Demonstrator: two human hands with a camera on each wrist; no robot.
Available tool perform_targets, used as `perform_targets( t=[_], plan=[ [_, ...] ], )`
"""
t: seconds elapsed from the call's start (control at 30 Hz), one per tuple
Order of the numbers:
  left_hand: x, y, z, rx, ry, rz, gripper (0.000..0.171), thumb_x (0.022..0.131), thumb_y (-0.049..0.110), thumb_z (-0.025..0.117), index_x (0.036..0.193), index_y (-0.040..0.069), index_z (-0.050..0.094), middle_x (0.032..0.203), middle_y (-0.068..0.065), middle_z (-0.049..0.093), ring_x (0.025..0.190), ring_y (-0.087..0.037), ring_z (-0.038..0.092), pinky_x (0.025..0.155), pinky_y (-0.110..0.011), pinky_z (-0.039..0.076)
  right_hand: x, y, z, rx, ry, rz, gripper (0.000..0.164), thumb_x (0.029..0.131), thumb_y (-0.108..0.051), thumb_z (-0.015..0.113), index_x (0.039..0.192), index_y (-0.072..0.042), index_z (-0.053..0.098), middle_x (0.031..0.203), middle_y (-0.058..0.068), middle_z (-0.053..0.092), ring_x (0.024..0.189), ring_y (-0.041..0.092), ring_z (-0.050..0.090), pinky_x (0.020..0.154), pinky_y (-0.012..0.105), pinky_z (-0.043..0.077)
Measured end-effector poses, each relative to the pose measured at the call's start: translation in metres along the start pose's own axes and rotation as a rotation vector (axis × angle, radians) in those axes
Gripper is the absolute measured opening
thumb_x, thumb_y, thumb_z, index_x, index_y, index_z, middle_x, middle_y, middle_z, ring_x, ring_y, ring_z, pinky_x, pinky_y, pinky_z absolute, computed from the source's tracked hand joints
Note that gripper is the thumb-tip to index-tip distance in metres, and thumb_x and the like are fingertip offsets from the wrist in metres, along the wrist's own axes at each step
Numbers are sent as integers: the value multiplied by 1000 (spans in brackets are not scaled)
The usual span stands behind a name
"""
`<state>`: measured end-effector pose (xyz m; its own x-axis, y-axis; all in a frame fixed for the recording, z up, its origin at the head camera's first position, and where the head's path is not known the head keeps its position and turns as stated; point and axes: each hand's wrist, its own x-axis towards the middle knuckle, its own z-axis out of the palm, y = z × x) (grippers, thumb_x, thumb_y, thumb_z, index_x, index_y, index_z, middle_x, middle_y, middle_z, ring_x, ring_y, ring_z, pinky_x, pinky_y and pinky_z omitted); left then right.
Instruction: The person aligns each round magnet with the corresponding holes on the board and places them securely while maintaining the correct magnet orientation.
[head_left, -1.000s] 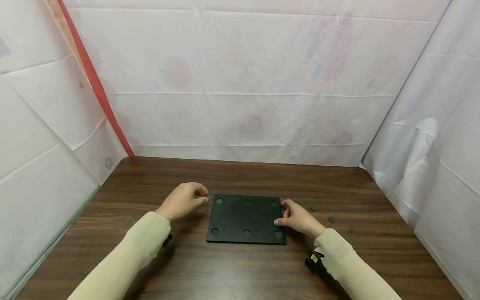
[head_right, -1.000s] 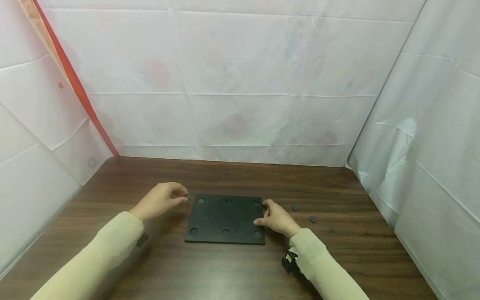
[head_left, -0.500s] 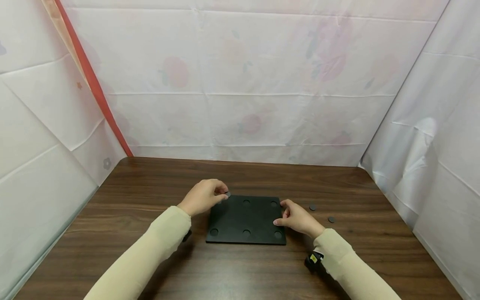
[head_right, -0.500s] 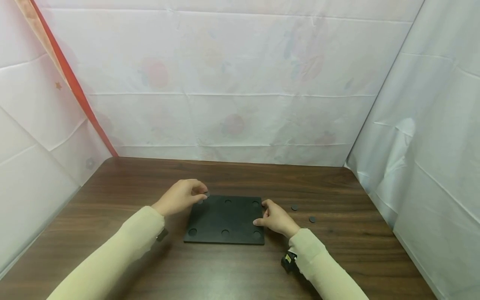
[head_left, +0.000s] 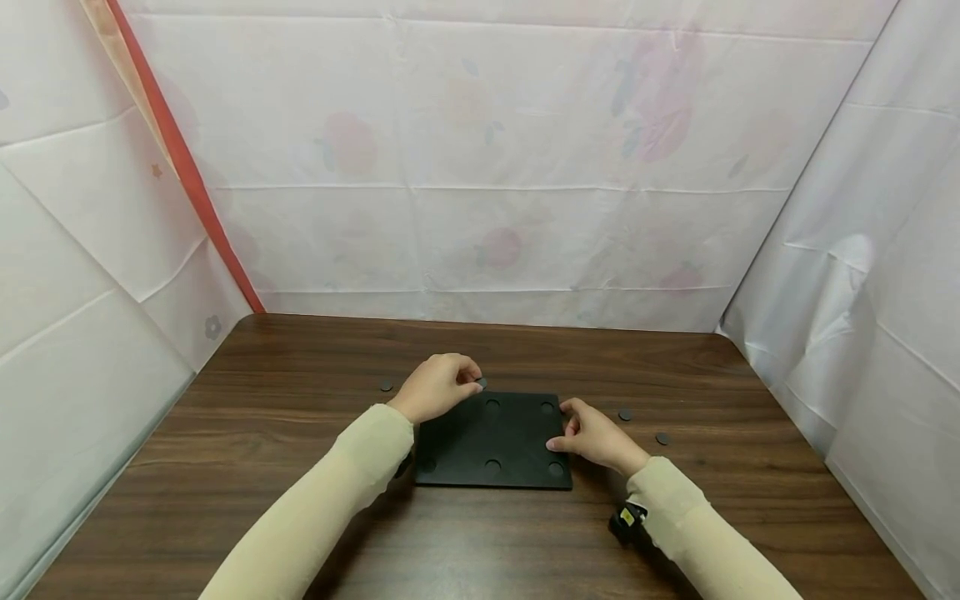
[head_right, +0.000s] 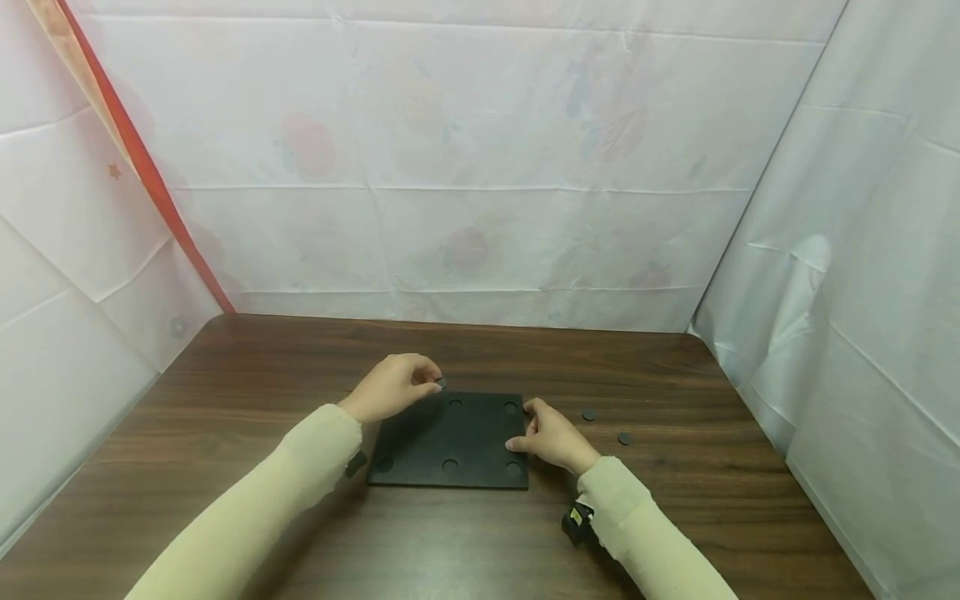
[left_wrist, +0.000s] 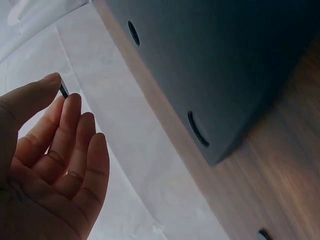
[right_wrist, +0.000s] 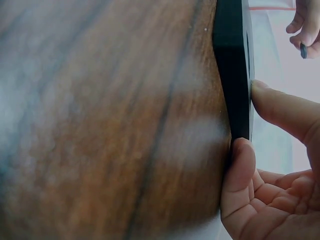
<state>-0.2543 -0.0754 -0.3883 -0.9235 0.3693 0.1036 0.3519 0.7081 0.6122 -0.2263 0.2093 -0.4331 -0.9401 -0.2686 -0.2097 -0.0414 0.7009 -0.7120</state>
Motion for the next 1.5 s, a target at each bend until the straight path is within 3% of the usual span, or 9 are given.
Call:
perform_targets(
  t=[0.7,1.17,1.5],
  plan=[
    [23,14,24,52,-90,19,16,92,20,69,107,12,71,96,-1,69,81,-12,63,76,-33,54,3,1,0,15,-3,1,69,86,-22,77,141,0,42,79,6,54,61,17,47,57,31,38],
    [26,12,27,168,-159,-31,16,90,20,72,104,12,72,99,-2,70,80,-15,63,79,-35,54,2,1,-1,17,-8,-1,68,86,-21,77,140,0,42,79,6,54,62,17,46,58,31,38],
    [27,8,33,243,-160,-10,14,89,21,73,101,13,73,101,-2,71,81,-15,63,77,-35,54,3,2,-1,22,-8,-8,68,86,-21,77,141,0,42,78,6,54,62,17,47,58,31,38]
  ],
)
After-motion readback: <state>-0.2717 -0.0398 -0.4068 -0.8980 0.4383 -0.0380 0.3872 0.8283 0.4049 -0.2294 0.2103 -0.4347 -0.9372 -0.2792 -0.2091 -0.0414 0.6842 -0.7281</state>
